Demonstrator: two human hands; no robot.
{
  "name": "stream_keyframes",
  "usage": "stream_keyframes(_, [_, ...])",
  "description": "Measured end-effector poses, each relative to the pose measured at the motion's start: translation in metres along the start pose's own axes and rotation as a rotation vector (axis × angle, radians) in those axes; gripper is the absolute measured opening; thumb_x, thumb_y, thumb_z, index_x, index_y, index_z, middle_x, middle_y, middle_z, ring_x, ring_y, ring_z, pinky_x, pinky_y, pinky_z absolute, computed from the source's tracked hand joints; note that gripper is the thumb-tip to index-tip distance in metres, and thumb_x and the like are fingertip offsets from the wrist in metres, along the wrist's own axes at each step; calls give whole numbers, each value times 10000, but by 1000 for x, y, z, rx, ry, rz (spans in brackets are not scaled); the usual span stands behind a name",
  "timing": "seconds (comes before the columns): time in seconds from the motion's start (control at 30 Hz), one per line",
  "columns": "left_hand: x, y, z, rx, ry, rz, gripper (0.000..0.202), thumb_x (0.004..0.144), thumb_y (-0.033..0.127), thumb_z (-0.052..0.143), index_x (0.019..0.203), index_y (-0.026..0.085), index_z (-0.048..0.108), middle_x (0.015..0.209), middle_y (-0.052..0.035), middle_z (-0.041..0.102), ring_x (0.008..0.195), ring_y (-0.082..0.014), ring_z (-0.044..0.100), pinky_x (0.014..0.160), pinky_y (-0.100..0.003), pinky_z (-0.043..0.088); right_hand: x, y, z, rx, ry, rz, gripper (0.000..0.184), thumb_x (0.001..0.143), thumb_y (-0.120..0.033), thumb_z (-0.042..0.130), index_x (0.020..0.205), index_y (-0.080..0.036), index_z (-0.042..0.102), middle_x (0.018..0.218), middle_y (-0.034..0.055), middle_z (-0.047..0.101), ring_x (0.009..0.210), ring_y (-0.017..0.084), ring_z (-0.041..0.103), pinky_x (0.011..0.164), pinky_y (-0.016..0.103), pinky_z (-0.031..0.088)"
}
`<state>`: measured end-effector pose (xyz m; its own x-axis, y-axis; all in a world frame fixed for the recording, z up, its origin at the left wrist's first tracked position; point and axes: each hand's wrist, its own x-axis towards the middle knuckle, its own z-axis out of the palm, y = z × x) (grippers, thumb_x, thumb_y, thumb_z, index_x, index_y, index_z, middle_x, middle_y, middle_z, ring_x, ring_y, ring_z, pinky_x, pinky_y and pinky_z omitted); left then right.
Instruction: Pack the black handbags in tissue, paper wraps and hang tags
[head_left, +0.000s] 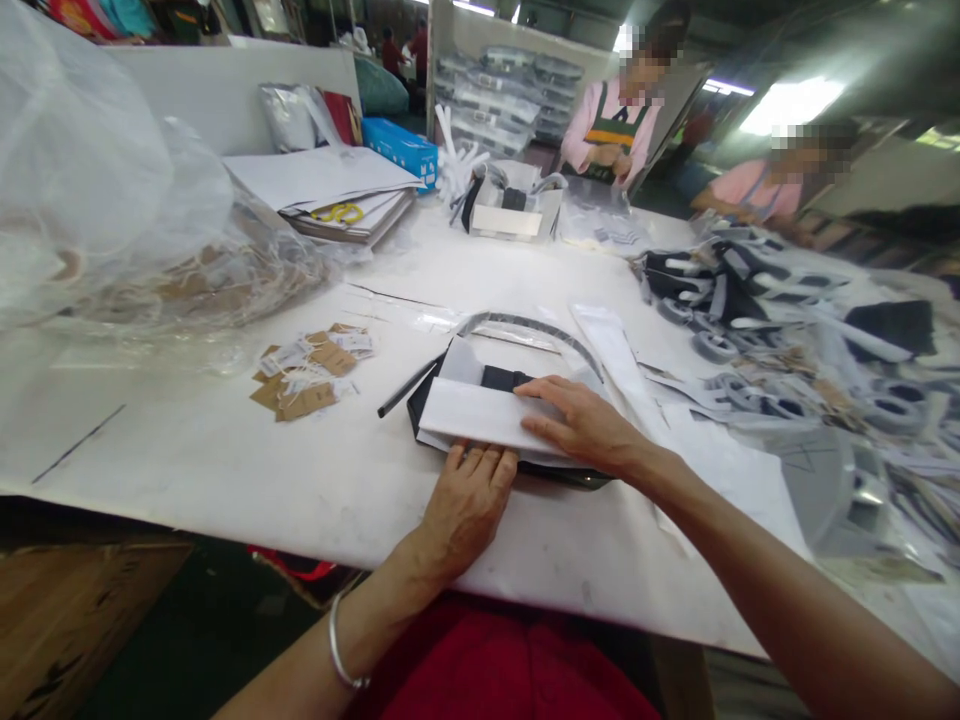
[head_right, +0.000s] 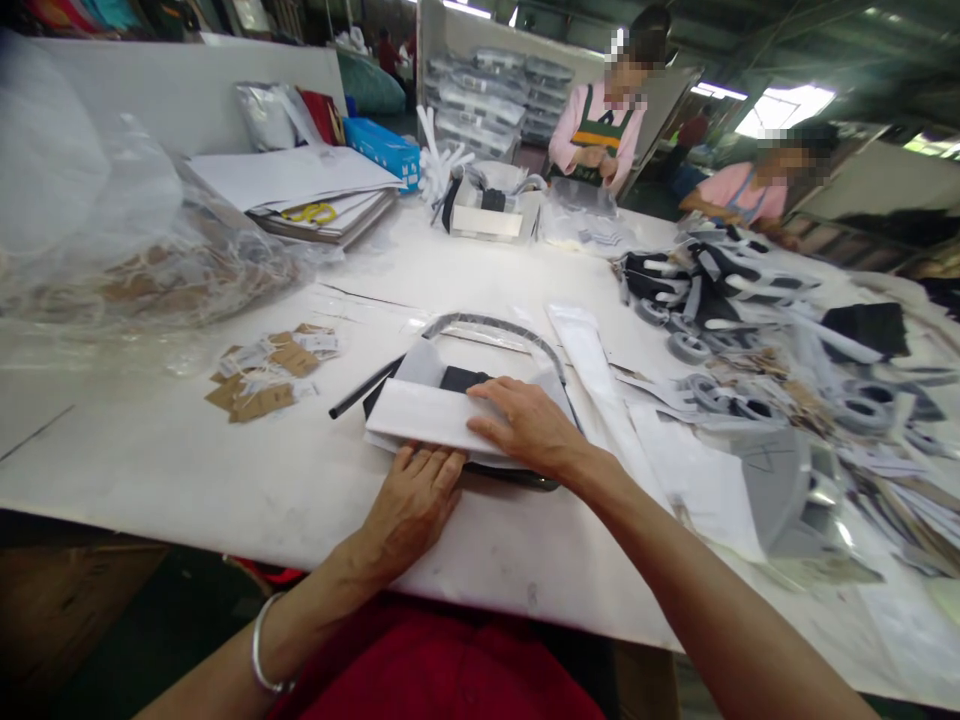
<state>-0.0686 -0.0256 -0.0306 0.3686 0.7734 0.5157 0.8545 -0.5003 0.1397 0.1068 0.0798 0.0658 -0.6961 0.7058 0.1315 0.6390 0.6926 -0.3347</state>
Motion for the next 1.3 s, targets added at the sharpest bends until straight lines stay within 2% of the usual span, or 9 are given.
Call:
stream_keyframes(0.13, [0,-2,1,-30,15,-8,423,910,152,494,1328,95,471,1218,-150,636,1185,-281,549,1053,-492,361,-10,-4,-1,-78,-70,-101,577,852,-453,692,1355,-204,560,1397,153,547,1264,305,529,1053,496,436])
stream_keyframes(0.3, [1,-3,0,-45,28,22,417,917,132,470,1332,89,483,1322,-143,588,1246,-263,506,1115,-485,318,-16,3,3,-148,-65,-65,465,894,-389,647,1306,-177,609,1403,150,550,1257,293,547,1052,471,457])
stream_keyframes(0.5, [-1,-5,-1,-68,12,30,415,912,121,463,1325,104,508,1345,-138,578,1260,-264,495,1103,-500,349,-17,-5,10,-210,-70,-138,334,932,-265,588,1257,-208,637,1341,108,614,1280,279,537,1115,525,374])
stream_keyframes(0.73, [0,-9,-6,-144,34,40,396,927,87,424,1305,130,534,1290,-139,599,1258,-232,506,1117,-481,358,-23,-12,17,-200,-34,-34,455,882,-265,658,1329,-220,585,1427,154,524,1262,317,538,1039,528,445])
stream_keyframes(0.93, [-1,-9,-8,-179,77,38,368,922,104,477,1283,120,542,1182,-134,630,1132,-234,563,1043,-455,434,-24,-3,16,-64,16,-152,413,850,-273,709,1252,-220,632,1348,109,605,1241,270,555,1034,466,455])
stream_keyframes(1.03, [-2,-10,-7,-182,65,37,368,923,95,484,1285,133,541,1174,-122,642,1128,-223,572,1037,-436,442,-23,-2,19,-54,-10,-139,382,849,-281,714,1224,-237,659,1333,89,622,1251,273,557,1052,480,443])
stream_keyframes(1.13, [-3,-12,-15,-189,104,74,338,918,69,491,1239,147,565,1121,-99,673,1096,-198,600,1023,-401,452,-22,-4,23,-85,-30,-97,345,868,-291,693,1211,-257,676,1334,75,623,1293,289,523,1102,547,373])
stream_keyframes(1.23, [1,-12,-33,-150,198,108,285,900,64,534,1162,157,598,999,-67,705,981,-178,640,917,-343,497,-22,-6,26,-123,-55,-113,324,892,-263,660,1216,-268,676,1351,68,610,1337,300,474,1136,579,300])
stream_keyframes(1.3, [8,-11,-42,-99,206,119,310,897,94,560,1200,156,584,1052,-79,705,1033,-197,635,916,-344,501,-22,-5,27,-135,-58,-120,319,917,-270,627,1234,-267,663,1360,69,604,1347,306,459,1138,582,290])
